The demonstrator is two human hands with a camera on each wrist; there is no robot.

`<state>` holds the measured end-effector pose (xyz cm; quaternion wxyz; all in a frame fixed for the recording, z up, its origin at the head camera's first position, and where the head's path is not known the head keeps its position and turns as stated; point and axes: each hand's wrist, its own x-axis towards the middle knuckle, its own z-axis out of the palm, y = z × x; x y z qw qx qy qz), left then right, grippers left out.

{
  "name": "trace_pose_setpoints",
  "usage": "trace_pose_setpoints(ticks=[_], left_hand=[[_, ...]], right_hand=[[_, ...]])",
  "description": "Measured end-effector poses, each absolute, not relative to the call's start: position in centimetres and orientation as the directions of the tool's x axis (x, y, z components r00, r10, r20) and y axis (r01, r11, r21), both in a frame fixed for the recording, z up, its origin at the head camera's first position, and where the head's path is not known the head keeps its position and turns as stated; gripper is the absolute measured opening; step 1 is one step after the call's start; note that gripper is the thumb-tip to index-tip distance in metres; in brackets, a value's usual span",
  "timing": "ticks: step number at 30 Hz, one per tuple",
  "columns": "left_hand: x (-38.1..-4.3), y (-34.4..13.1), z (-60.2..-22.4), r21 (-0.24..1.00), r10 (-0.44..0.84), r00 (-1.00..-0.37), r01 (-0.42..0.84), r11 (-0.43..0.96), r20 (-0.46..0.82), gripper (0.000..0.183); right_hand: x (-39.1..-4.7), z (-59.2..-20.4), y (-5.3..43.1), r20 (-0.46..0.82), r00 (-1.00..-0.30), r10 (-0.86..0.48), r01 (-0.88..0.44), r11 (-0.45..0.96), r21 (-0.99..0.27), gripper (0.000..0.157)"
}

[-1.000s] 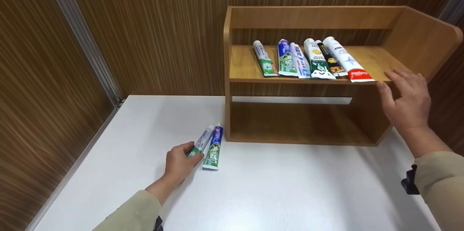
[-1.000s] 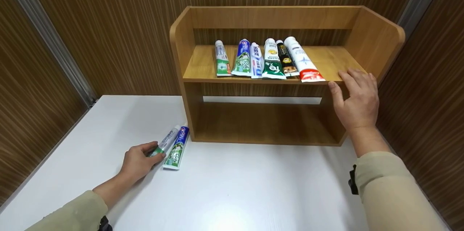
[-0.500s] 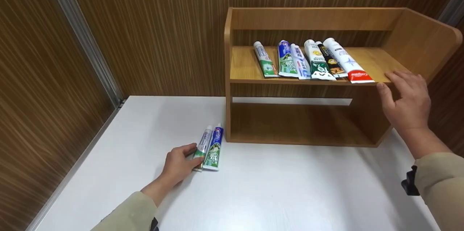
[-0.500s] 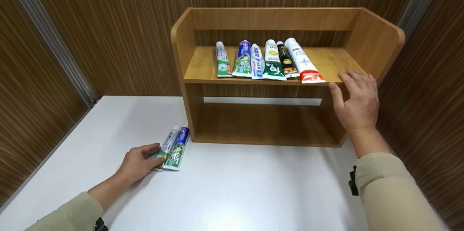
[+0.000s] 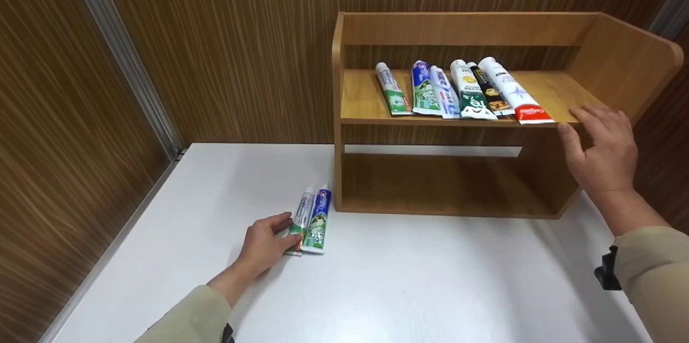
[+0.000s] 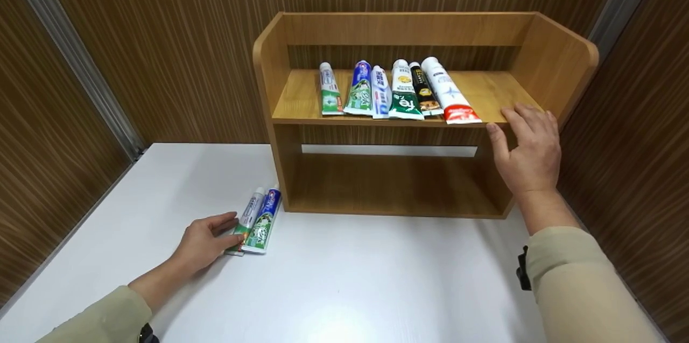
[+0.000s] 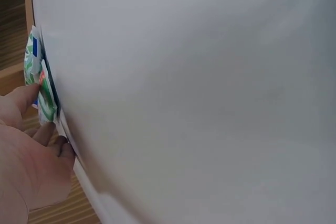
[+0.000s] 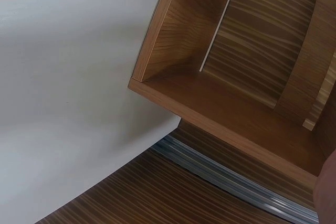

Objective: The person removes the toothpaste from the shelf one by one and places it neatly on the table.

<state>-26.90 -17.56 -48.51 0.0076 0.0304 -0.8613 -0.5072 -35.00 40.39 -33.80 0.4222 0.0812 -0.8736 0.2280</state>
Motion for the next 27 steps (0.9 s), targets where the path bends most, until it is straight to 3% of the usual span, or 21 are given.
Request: trace_pose_setpoints(ticks=[12,27], left_hand=[[-27.3,-17.4,-47.1,0.906,-0.067,-0.996,0.021,0.423,0.054,0.063],[-26.7,-15.0,-41.6,0.867,-0.024,-0.985,0.139,0.478,0.172,0.06]], right_hand=[[-35.1,-33.9,40.5,0.781,-0.623,0.047,-0.338,0.884,-0.323,0.043],[-35.2,-33.8,40.5,0.771,-0.634,0.059,-0.326,0.884,-0.336,0.044]])
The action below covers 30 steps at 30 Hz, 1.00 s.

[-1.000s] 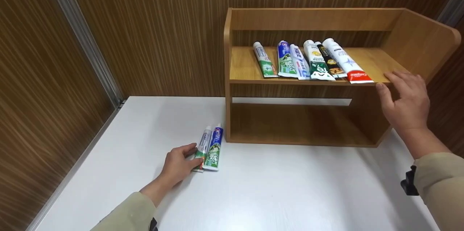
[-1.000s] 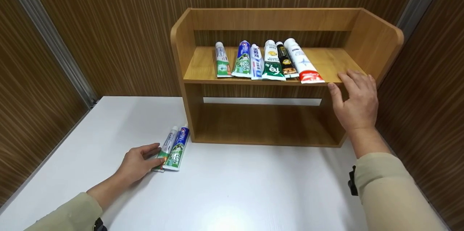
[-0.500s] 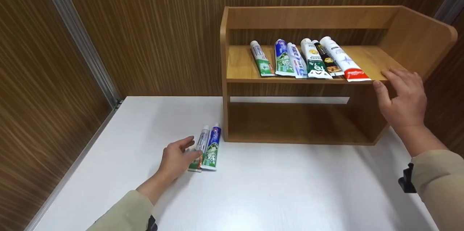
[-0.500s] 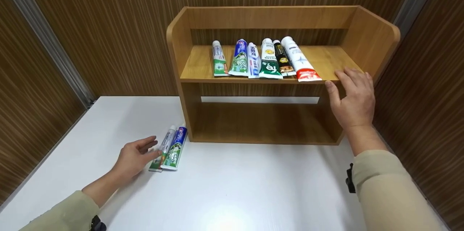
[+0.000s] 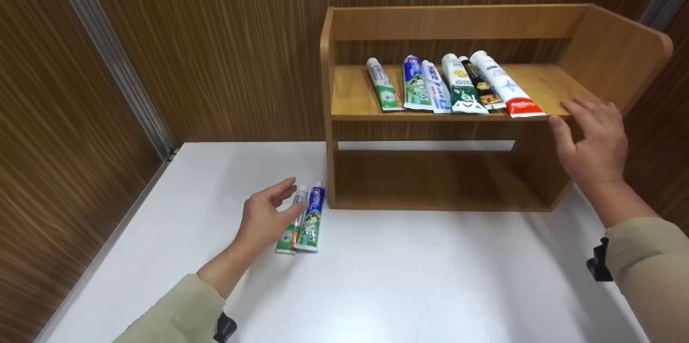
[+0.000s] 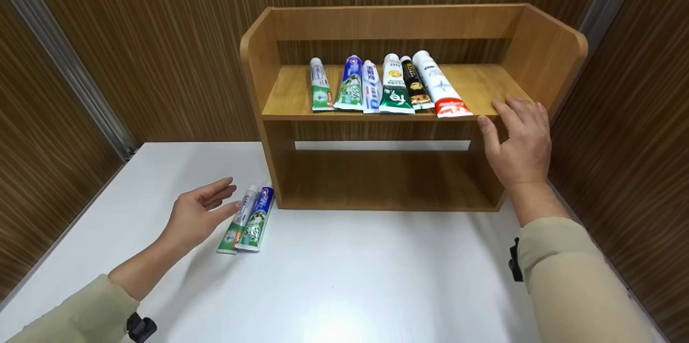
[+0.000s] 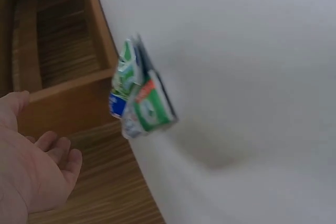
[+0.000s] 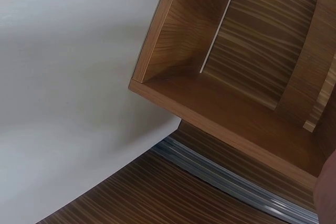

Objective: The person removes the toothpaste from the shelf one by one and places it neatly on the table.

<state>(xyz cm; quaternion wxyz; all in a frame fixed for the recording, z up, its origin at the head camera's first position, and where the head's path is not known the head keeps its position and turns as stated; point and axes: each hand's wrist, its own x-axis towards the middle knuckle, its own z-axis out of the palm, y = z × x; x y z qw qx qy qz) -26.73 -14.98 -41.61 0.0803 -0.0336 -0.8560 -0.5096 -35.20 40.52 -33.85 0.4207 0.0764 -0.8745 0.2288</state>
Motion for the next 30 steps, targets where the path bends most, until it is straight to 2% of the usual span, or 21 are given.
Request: trace_pose_setpoints(ticks=[7,14,24,30], left_hand=[[-26.3,-12.8,-38.7,0.857,0.02,-0.965,0.241,0.456,0.261,0.062],[-26.1,-10.4,-36.1,0.833,0.063,-0.941,0.325,0.447,0.333,0.064],[-26.5,-6.7,-31.9,0.803,0.118,-0.888,0.454,0.386,0.445,0.061],[-27.2,-4.5,-29.7,0.804,0.108,-0.881,0.465,0.371,0.46,0.067]], right_hand=[[-35.0,-33.7,40.4,0.763,-0.643,0.065,-0.32,0.883,-0.344,0.044],[-35.1,-33.8,40.4,0.799,-0.6,0.049,-0.355,0.878,-0.32,0.043],[-35.0,-33.8,40.4,0.772,-0.632,0.065,-0.325,0.882,-0.34,0.045],[-35.1,-33.8,40.5,0.77,-0.635,0.06,-0.323,0.885,-0.336,0.044]])
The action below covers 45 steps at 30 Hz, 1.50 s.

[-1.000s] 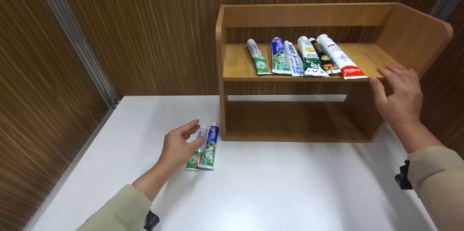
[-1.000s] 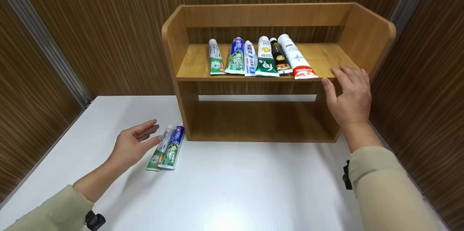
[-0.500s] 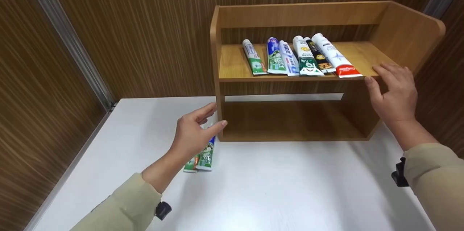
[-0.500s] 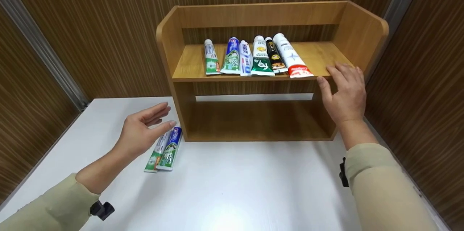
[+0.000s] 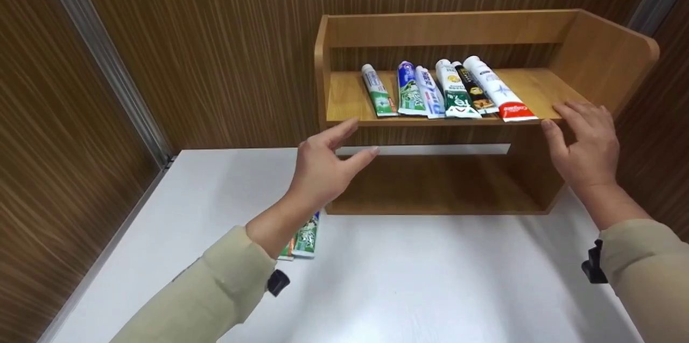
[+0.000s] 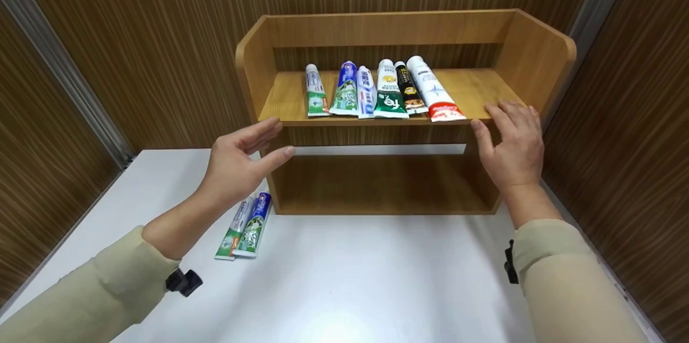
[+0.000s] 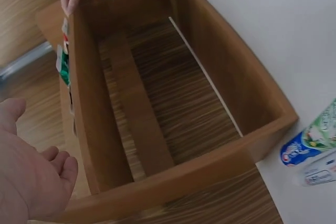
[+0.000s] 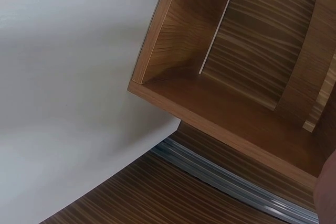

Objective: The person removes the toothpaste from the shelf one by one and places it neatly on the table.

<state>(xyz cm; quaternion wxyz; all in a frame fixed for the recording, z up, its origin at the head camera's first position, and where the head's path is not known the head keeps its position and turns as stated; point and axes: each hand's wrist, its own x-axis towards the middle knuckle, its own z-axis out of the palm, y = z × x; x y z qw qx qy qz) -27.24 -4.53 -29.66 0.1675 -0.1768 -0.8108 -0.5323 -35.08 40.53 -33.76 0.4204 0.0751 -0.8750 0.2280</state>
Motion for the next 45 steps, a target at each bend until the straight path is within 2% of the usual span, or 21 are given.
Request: trace_pose_setpoints(ticks=[7,14,19,31,45], left_hand=[[-28.7,-2.2,-27.6,0.824,0.031,-0.886,0.443,0.352,0.463,0.063],[-30.2,-0.4,-26.6,0.826,0.006,-0.882,0.444,0.348,0.472,0.062],[-31.3,0.4,-26.2,0.829,-0.04,-0.886,0.415,0.375,0.462,0.062],[-34.0,1.6,-26.6,0.847,-0.096,-0.879,0.413,0.334,0.467,0.065],[-35.3,2.0,-27.2,0.809,-0.116,-0.871,0.384,0.445,0.478,0.067]], right_hand=[[-35.0,-33.7,40.5,0.762,-0.645,0.064,-0.314,0.886,-0.34,0.045],[-35.1,-33.8,40.5,0.8,-0.598,0.043,-0.354,0.882,-0.312,0.043],[-35.2,-33.8,40.5,0.804,-0.592,0.042,-0.358,0.881,-0.309,0.043],[-35.2,-33.9,40.5,0.795,-0.606,0.039,-0.352,0.882,-0.312,0.043],[-35.1,-33.7,40.3,0.811,-0.584,0.037,-0.362,0.882,-0.301,0.042]])
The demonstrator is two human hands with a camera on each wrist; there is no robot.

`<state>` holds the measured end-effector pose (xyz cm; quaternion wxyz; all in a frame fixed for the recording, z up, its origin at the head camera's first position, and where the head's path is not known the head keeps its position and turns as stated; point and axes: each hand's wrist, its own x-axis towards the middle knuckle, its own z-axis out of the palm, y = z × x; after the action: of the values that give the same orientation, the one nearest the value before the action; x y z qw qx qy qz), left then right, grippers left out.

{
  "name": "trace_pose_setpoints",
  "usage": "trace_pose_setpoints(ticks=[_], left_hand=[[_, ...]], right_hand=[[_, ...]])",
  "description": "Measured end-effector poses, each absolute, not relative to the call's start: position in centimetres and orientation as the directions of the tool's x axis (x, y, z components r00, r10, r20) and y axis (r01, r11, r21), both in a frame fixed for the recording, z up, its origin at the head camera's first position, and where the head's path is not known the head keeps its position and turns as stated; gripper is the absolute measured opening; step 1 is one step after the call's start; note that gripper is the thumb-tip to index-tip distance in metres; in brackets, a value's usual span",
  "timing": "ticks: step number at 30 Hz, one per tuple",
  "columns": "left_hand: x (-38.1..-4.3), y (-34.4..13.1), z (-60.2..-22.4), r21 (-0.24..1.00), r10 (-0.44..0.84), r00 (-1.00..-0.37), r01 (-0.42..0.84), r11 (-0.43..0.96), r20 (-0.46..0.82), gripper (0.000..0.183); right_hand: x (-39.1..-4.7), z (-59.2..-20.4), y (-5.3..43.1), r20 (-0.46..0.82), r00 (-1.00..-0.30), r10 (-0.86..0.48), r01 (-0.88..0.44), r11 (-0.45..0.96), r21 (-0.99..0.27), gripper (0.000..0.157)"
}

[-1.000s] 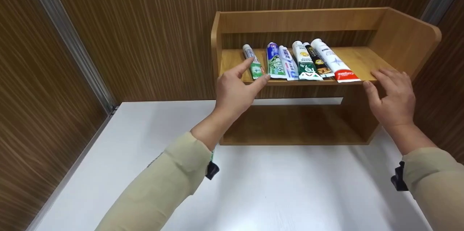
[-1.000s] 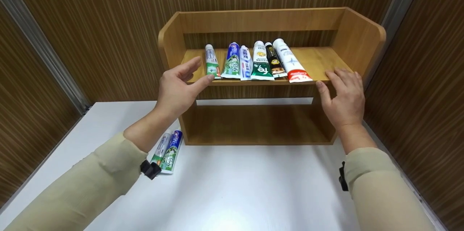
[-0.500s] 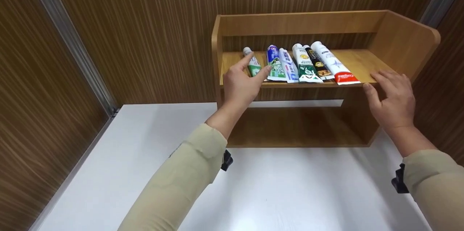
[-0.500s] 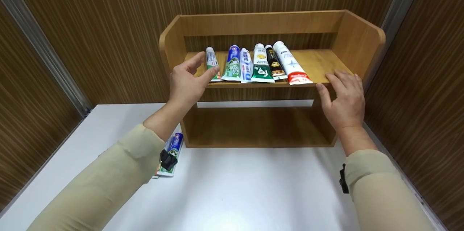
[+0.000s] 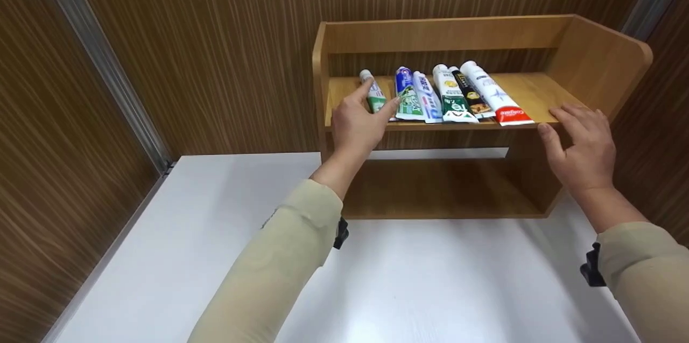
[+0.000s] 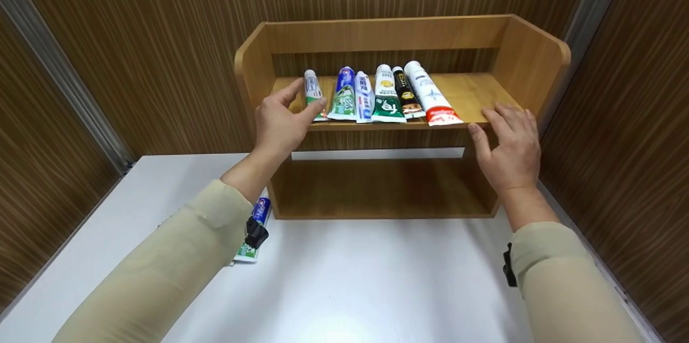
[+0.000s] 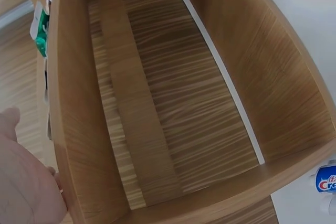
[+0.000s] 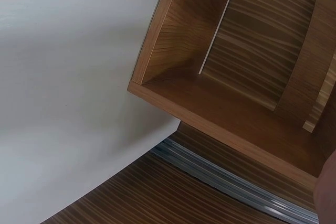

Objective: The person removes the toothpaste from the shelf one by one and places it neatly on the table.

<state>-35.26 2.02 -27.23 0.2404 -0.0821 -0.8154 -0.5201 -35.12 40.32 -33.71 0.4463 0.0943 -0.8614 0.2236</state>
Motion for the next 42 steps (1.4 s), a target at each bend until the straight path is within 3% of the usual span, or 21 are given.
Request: trace_pose_setpoints(ticks=[19,25,33,42], left_hand=[[-35.58,1.94,-27.6,0.79,-0.095,-0.897,0.325,0.52,0.431,0.059],[-35.6,1.7,-27.65,0.793,-0.085,-0.9,0.329,0.512,0.428,0.059],[-35.61,2.16,-27.93,0.699,-0.084,-0.871,0.327,0.636,0.483,0.063],[-35.53,2.28,-27.85,0.596,-0.043,-0.886,0.274,0.755,0.462,0.059]], right_hand=[[-35.0,-33.81,40.4,0.783,-0.62,0.051,-0.334,0.886,-0.322,0.044],[-35.28,-33.96,40.54,0.81,-0.586,0.037,-0.36,0.883,-0.301,0.043],[-35.52,-34.06,40.66,0.832,-0.554,0.029,-0.386,0.877,-0.287,0.042],[-35.53,-34.05,40.74,0.827,-0.562,0.026,-0.379,0.88,-0.286,0.043]])
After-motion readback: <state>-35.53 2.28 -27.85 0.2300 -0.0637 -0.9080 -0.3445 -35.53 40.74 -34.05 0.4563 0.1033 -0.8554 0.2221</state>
